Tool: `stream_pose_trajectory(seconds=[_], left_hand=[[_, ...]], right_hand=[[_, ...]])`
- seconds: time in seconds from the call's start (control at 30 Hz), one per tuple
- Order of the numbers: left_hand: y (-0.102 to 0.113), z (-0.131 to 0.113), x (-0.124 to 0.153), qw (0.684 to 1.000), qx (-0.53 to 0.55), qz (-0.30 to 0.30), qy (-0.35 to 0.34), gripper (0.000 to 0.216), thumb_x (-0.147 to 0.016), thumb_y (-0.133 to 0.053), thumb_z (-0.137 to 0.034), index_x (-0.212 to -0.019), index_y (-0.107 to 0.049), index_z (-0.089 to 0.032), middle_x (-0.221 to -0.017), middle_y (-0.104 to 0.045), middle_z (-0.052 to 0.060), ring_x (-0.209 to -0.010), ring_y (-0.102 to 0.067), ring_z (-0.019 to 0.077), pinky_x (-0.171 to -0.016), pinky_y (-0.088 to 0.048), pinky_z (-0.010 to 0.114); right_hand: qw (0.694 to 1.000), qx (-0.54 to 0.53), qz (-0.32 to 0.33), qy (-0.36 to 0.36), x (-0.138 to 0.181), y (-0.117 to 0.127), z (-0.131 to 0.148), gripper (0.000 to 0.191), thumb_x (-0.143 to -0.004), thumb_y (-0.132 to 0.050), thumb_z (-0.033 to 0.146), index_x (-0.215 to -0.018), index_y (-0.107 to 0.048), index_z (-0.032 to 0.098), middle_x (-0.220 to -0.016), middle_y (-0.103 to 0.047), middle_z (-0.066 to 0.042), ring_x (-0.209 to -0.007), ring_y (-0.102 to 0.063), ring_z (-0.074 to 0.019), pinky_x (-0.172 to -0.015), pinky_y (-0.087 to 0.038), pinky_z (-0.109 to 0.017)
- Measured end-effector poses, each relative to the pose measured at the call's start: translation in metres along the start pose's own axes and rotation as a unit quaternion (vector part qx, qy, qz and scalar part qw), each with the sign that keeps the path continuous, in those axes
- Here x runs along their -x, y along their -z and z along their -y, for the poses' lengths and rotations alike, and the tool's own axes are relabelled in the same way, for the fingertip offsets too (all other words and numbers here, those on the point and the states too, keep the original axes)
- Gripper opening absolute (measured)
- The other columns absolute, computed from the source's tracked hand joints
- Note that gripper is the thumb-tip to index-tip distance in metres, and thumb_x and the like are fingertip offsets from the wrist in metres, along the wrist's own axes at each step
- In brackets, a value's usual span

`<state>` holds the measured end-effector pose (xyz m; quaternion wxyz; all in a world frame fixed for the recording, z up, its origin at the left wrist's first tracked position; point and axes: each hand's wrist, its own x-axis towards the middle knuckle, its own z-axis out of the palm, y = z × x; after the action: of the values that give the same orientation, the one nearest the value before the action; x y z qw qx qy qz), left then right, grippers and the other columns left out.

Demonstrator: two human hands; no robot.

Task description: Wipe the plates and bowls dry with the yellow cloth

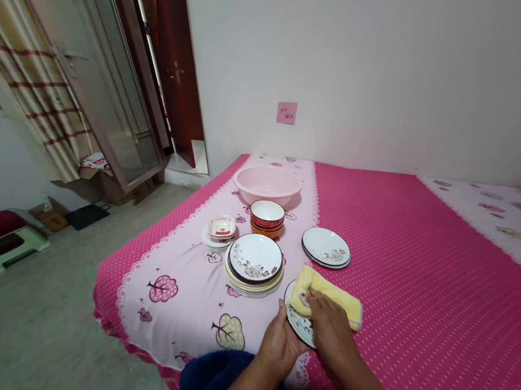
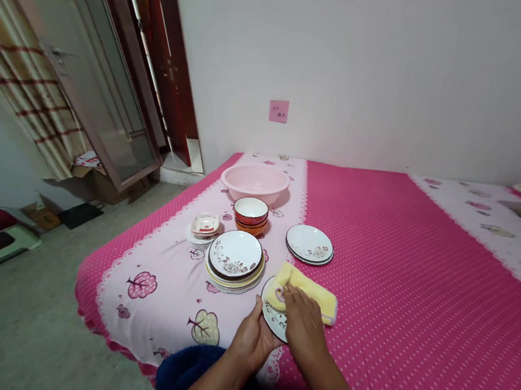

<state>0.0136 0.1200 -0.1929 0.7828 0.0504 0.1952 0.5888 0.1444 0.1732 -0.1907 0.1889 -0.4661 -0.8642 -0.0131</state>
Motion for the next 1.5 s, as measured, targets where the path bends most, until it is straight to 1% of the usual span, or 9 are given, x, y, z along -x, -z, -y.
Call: stream_pose_trajectory(seconds=[0.17,0.33,0.47,0.67,0.8,0.93,1.13,1.33,1.5], left_hand=[[0.002,0.001,0.000,1.000,-0.008,-0.001,0.008,0.068,-0.104,-0.028,-0.057,-0.141,-0.058,-0.009,-0.142,-0.062,0.023,-0.139,-0.050,0.0374,-0.107,-0.045,0.060],[-0.001,0.001,0.001,1.000,-0.012,-0.005,0.006,0.068,-0.104,-0.026,-0.056,-0.141,-0.058,-0.009,-0.144,-0.061,0.024,-0.140,-0.049,0.0382,-0.108,-0.043,0.062],[-0.004,0.001,0.001,1.000,-0.017,-0.005,0.006,0.069,-0.104,-0.025,-0.055,-0.141,-0.057,-0.007,-0.142,-0.062,0.025,-0.138,-0.052,0.0377,-0.109,-0.043,0.060],[-0.010,0.005,0.001,0.999,-0.029,-0.017,-0.018,0.064,-0.102,-0.036,-0.057,-0.136,-0.063,-0.010,-0.135,-0.069,0.020,-0.130,-0.061,0.0351,-0.110,-0.046,0.050],[-0.007,0.004,0.002,0.999,-0.037,-0.026,-0.009,0.062,-0.100,-0.042,-0.057,-0.124,-0.070,-0.007,-0.117,-0.076,0.021,-0.125,-0.064,0.0347,-0.109,-0.048,0.046],[-0.001,0.003,0.001,0.998,-0.024,-0.040,-0.039,0.052,-0.101,-0.045,-0.051,-0.109,-0.075,-0.010,-0.104,-0.079,0.017,-0.118,-0.067,0.0292,-0.111,-0.046,0.038],[-0.003,0.005,-0.001,0.996,-0.002,-0.033,-0.086,0.040,-0.104,-0.043,-0.038,-0.114,-0.074,-0.014,-0.123,-0.075,0.012,-0.131,-0.059,0.0227,-0.113,-0.042,0.028],[-0.003,0.001,0.001,1.000,-0.002,-0.022,-0.018,0.052,-0.104,-0.038,-0.048,-0.134,-0.064,-0.015,-0.138,-0.067,0.017,-0.132,-0.058,0.0331,-0.107,-0.047,0.053],[-0.003,0.001,0.000,1.000,0.000,-0.018,-0.004,0.060,-0.103,-0.033,-0.054,-0.143,-0.057,-0.016,-0.142,-0.063,0.019,-0.133,-0.056,0.0345,-0.105,-0.047,0.056]], right_hand=[[0.999,0.020,0.016,-0.030,0.021,0.013,-0.021,0.042,-0.094,-0.042,0.007,-0.124,-0.071,0.014,-0.136,-0.069,-0.018,-0.126,-0.063,-0.0328,-0.104,-0.046,-0.050],[0.999,0.033,0.019,-0.025,0.052,0.019,-0.031,0.051,-0.088,-0.039,-0.001,-0.122,-0.073,0.014,-0.135,-0.070,-0.017,-0.125,-0.065,-0.0322,-0.103,-0.048,-0.049],[1.000,0.030,0.000,-0.005,0.070,0.019,-0.027,0.056,-0.086,-0.035,-0.004,-0.123,-0.073,0.012,-0.130,-0.072,-0.019,-0.120,-0.069,-0.0335,-0.097,-0.054,-0.051],[0.997,-0.014,-0.040,0.062,0.081,0.007,-0.004,0.048,-0.092,-0.038,0.008,-0.123,-0.074,0.015,-0.125,-0.075,-0.016,-0.114,-0.072,-0.0298,-0.094,-0.058,-0.048],[0.993,-0.047,-0.062,0.088,0.070,-0.007,0.014,0.047,-0.095,-0.037,0.013,-0.124,-0.073,0.016,-0.129,-0.074,-0.015,-0.119,-0.070,-0.0273,-0.100,-0.056,-0.046],[0.992,-0.062,-0.064,0.092,0.045,-0.010,0.025,0.045,-0.094,-0.040,0.017,-0.126,-0.072,0.013,-0.127,-0.074,-0.017,-0.116,-0.071,-0.0286,-0.099,-0.056,-0.045],[0.996,-0.049,-0.049,0.056,0.011,-0.001,0.027,0.044,-0.097,-0.039,0.015,-0.132,-0.067,0.011,-0.132,-0.071,-0.019,-0.122,-0.066,-0.0294,-0.104,-0.051,-0.046],[0.999,-0.025,-0.033,0.012,-0.010,-0.001,0.016,0.049,-0.090,-0.040,0.004,-0.132,-0.065,0.008,-0.135,-0.069,-0.021,-0.127,-0.062,-0.0319,-0.106,-0.048,-0.049],[0.999,-0.006,-0.026,-0.022,-0.011,0.005,0.002,0.051,-0.089,-0.042,0.003,-0.136,-0.062,0.009,-0.138,-0.067,-0.018,-0.126,-0.061,-0.0297,-0.104,-0.047,-0.044]])
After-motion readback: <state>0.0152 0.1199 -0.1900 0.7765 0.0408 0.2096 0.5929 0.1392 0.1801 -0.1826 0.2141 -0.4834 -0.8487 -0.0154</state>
